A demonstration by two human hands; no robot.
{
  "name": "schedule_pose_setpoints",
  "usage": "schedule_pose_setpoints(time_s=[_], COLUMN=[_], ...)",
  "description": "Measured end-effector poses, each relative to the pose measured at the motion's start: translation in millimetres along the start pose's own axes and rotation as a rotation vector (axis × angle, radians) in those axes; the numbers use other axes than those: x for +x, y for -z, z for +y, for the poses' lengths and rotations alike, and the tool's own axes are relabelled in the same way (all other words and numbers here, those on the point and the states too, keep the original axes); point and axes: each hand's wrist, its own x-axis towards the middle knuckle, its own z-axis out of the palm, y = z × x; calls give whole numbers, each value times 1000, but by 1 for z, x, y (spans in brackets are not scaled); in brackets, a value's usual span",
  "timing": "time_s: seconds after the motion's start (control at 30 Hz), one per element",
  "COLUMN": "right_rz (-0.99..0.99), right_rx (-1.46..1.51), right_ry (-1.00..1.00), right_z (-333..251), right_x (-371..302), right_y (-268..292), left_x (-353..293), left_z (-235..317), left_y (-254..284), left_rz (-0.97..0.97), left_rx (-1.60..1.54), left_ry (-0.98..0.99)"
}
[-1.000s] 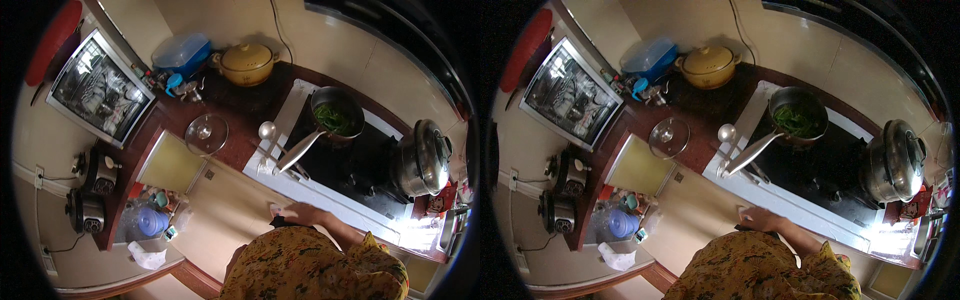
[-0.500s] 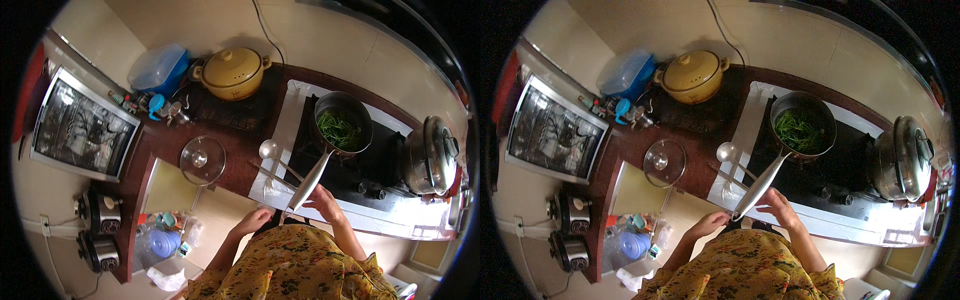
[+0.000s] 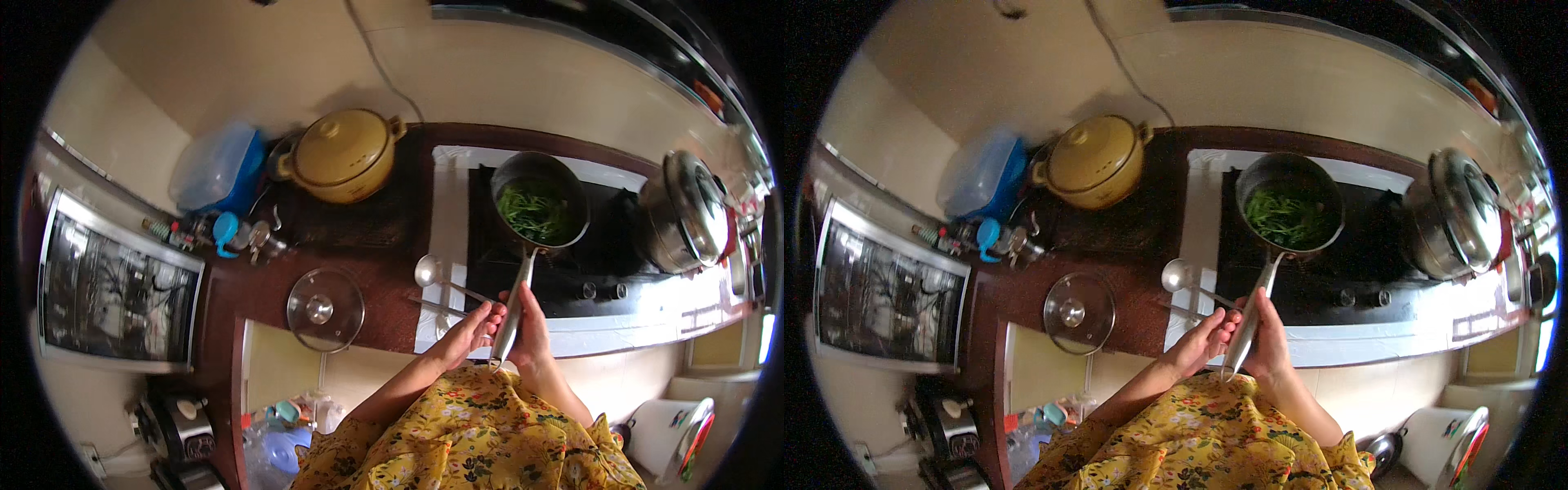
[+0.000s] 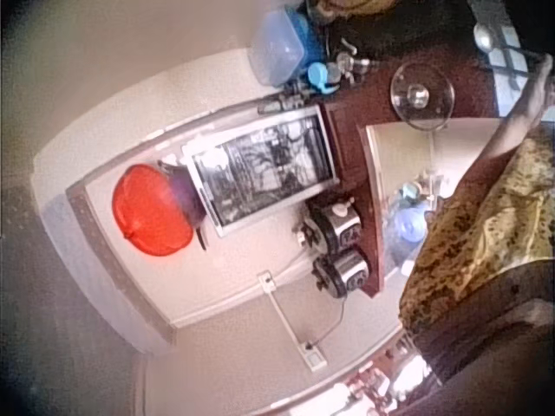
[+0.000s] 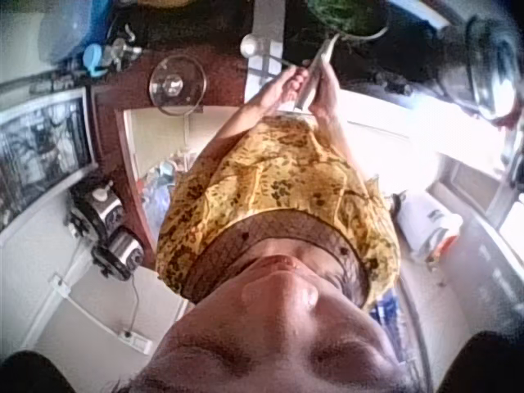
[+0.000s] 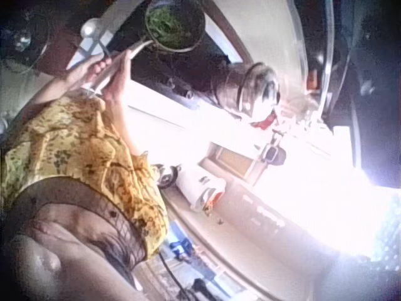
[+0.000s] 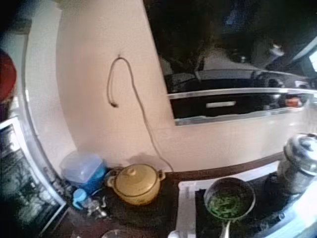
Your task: The person pours oil into a small metal pot, then moves to the sink to wash leafy greens in a red basket. They transfer the greens to a metal bowl, rinse the sink drain strainer, and place it back. Finally, they add salt to a pan of greens on the stove.
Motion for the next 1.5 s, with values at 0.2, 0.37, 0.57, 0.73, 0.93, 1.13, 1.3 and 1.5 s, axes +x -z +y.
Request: schedule_pose_setpoints(time_s=[0.2, 0.37, 0.57, 0.73, 0.93, 1.13, 1.3, 1.5], right_rz=[-60, 9, -77, -139, -256, -361, -329, -359], right_rx=[10, -116, -81, -106, -214, -174, -220, -312], right_ry=[34, 121, 126, 123, 165, 100, 96, 97], right_z=[8, 3, -15, -21, -26, -24, -20, -24], right_x=[4, -3, -18, -31, -38, -38, -38, -38], right_y=[-3, -10, 7, 22, 34, 55, 65, 68], left_x=[33, 45, 52, 52, 54, 46, 43, 44], left_z=[16, 26, 27, 18, 8, -1, -8, -18], left_y=[0, -18, -46, -56, -60, -65, -59, -49], left_rz=[32, -154, -182, -194, -199, -190, -194, -203], left_rx=[-86, 57, 311, 402, 571, 641, 600, 541], left_ry=[151, 190, 140, 103, 23, -38, -12, -2])
